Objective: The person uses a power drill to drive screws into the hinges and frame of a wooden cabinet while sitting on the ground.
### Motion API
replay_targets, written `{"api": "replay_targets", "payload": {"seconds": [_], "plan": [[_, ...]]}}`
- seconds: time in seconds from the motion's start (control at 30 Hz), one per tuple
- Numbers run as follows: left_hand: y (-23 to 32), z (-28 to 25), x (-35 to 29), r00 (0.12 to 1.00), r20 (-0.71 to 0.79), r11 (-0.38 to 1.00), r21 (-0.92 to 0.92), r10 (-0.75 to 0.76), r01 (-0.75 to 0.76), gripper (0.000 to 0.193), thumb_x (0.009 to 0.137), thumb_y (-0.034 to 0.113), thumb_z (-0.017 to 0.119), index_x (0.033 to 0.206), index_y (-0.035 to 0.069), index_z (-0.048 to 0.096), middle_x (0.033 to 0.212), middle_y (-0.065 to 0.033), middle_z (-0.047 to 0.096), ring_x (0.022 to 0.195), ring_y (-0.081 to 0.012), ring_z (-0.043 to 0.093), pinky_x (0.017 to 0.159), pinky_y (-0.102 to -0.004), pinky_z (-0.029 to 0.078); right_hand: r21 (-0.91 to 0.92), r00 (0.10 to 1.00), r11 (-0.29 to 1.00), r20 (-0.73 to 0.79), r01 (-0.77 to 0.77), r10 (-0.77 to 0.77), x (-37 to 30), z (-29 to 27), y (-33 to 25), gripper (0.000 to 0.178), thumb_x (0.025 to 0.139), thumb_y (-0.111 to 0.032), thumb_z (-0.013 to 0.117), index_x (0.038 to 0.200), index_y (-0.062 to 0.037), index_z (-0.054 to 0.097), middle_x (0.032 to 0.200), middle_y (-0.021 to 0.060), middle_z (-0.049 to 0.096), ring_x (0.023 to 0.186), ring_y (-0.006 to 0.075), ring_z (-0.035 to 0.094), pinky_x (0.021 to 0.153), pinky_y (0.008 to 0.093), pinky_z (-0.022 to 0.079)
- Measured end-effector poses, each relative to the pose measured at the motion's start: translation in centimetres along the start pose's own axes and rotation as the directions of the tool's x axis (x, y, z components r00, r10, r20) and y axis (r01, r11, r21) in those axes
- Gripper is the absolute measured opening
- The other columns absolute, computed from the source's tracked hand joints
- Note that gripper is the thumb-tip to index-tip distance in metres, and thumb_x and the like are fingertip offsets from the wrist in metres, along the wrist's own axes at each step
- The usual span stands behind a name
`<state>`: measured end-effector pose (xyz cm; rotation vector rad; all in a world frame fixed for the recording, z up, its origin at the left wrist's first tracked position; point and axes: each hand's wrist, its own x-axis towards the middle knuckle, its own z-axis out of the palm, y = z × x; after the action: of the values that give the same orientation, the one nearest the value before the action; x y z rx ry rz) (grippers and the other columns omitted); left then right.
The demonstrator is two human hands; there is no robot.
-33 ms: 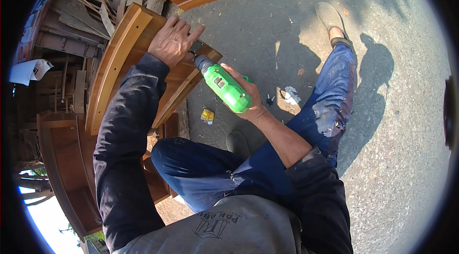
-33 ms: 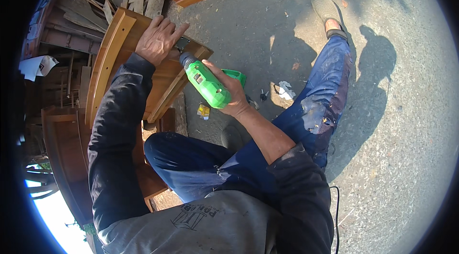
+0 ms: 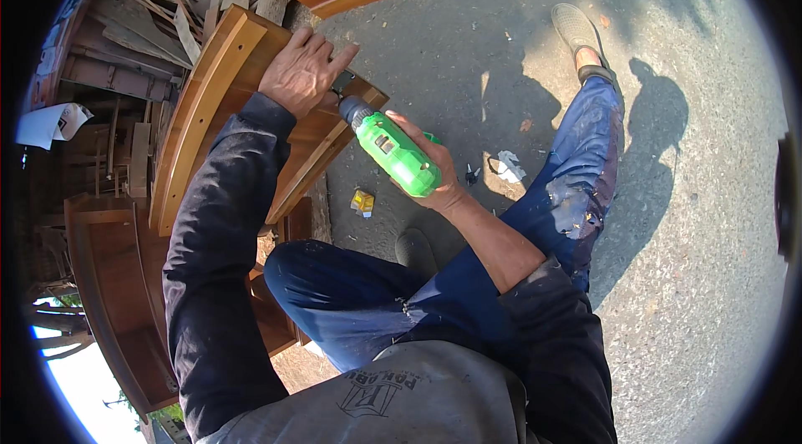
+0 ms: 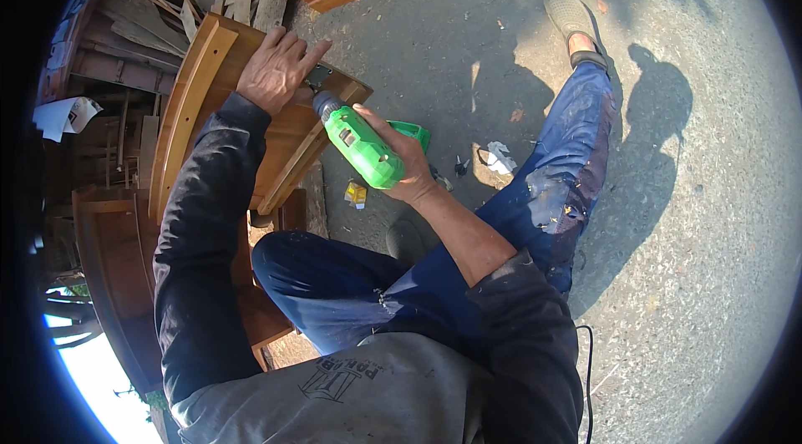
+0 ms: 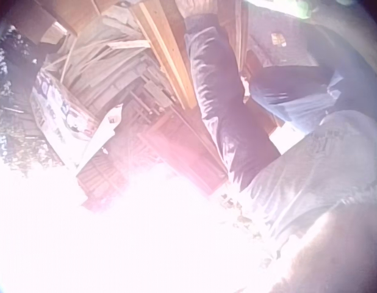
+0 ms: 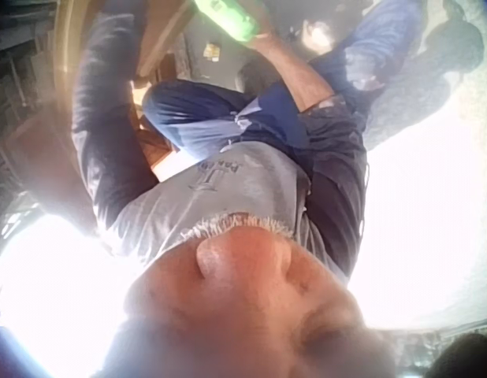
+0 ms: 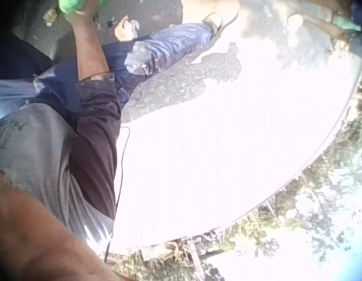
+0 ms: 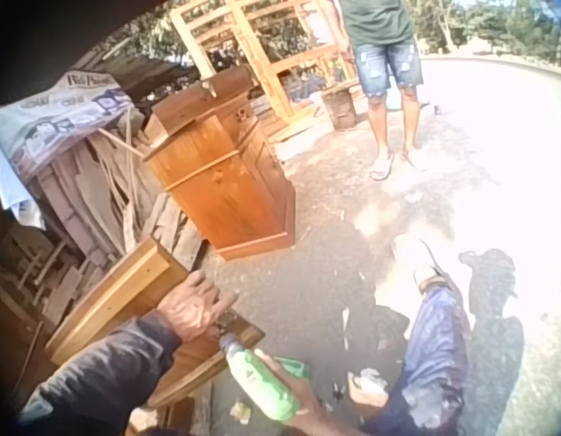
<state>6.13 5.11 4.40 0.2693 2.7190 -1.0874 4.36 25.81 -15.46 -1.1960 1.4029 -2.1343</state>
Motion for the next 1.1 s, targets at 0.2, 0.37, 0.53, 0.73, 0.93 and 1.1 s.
{"api": "replay_targets", "payload": {"seconds": [0.2, 0.37, 0.53, 0.73, 0.93, 1.1], "plan": [[0.1, 0.0, 0.1, 1.000, 0.005, 1.000, 0.019, -0.002, 0.002, 0.083, 0.075, 0.039, 0.084, 0.145, 0.012, 0.048, 0.095, -0.0052, 0.063, 0.102, -0.0223, 0.058, 0.101, -0.0373, 0.038, -0.021, 1.000, 1.000, 0.026, -0.004, 0.004, -0.1, -0.1, 0.1, 0.082, 0.082, -0.007, 0.079, 0.154, -0.0114, 0.039, 0.144, 0.0110, 0.058, 0.124, 0.0257, 0.064, 0.104, 0.0334, 0.052], [0.3, 0.0, 0.0, 1.000, 0.018, 1.000, 0.025, -0.004, 0.004, 0.086, 0.075, 0.039, 0.084, 0.147, 0.012, 0.047, 0.095, -0.0055, 0.063, 0.102, -0.0224, 0.058, 0.102, -0.0375, 0.038, -0.052, 0.999, 0.999, 0.038, 0.015, -0.014, 0.1, -0.5, -0.6, 0.085, 0.082, -0.008, 0.080, 0.155, -0.0114, 0.036, 0.144, 0.0115, 0.059, 0.124, 0.0267, 0.064, 0.103, 0.0347, 0.053], [0.3, -0.2, 0.1, 1.000, 0.031, 0.999, 0.037, 0.000, -0.001, 0.088, 0.074, 0.040, 0.084, 0.148, 0.012, 0.046, 0.096, -0.0061, 0.063, 0.102, -0.0227, 0.058, 0.103, -0.0372, 0.038, -0.153, 0.998, 0.986, 0.031, 0.058, -0.054, 0.2, -0.7, -0.8, 0.085, 0.082, -0.008, 0.080, 0.155, -0.0111, 0.037, 0.143, 0.0121, 0.059, 0.122, 0.0278, 0.065, 0.102, 0.0353, 0.054], [0.2, 0.2, 0.1, 1.000, -0.009, 0.999, 0.039, 0.002, -0.002, 0.091, 0.074, 0.041, 0.084, 0.149, 0.012, 0.044, 0.095, -0.0067, 0.063, 0.101, -0.0228, 0.058, 0.103, -0.0365, 0.039, -0.164, 0.998, 0.985, 0.040, 0.053, -0.048, 0.2, -0.6, -0.5, 0.087, 0.080, -0.009, 0.080, 0.155, -0.0119, 0.036, 0.141, 0.0119, 0.060, 0.120, 0.0285, 0.066, 0.100, 0.0358, 0.055], [0.2, 0.4, 0.1, 1.000, -0.013, 1.000, 0.031, 0.000, 0.001, 0.093, 0.073, 0.039, 0.084, 0.151, 0.011, 0.041, 0.094, -0.0072, 0.062, 0.098, -0.0232, 0.058, 0.102, -0.0359, 0.040, -0.180, 0.998, 0.982, 0.038, 0.053, -0.047, 0.4, -0.6, -0.6, 0.088, 0.077, -0.010, 0.082, 0.153, -0.0141, 0.038, 0.141, 0.0114, 0.061, 0.119, 0.0279, 0.066, 0.099, 0.0362, 0.056], [0.2, 0.6, 0.2, 0.999, -0.044, 1.000, 0.017, 0.012, -0.011, 0.087, 0.078, 0.030, 0.080, 0.152, 0.011, 0.038, 0.093, -0.0073, 0.062, 0.097, -0.0232, 0.059, 0.103, -0.0363, 0.040, -0.186, 0.998, 0.981, 0.038, 0.050, -0.044, 0.6, -1.0, -0.9, 0.089, 0.076, -0.012, 0.084, 0.153, -0.0166, 0.039, 0.137, 0.0107, 0.064, 0.114, 0.0283, 0.069, 0.095, 0.0372, 0.058]]}}
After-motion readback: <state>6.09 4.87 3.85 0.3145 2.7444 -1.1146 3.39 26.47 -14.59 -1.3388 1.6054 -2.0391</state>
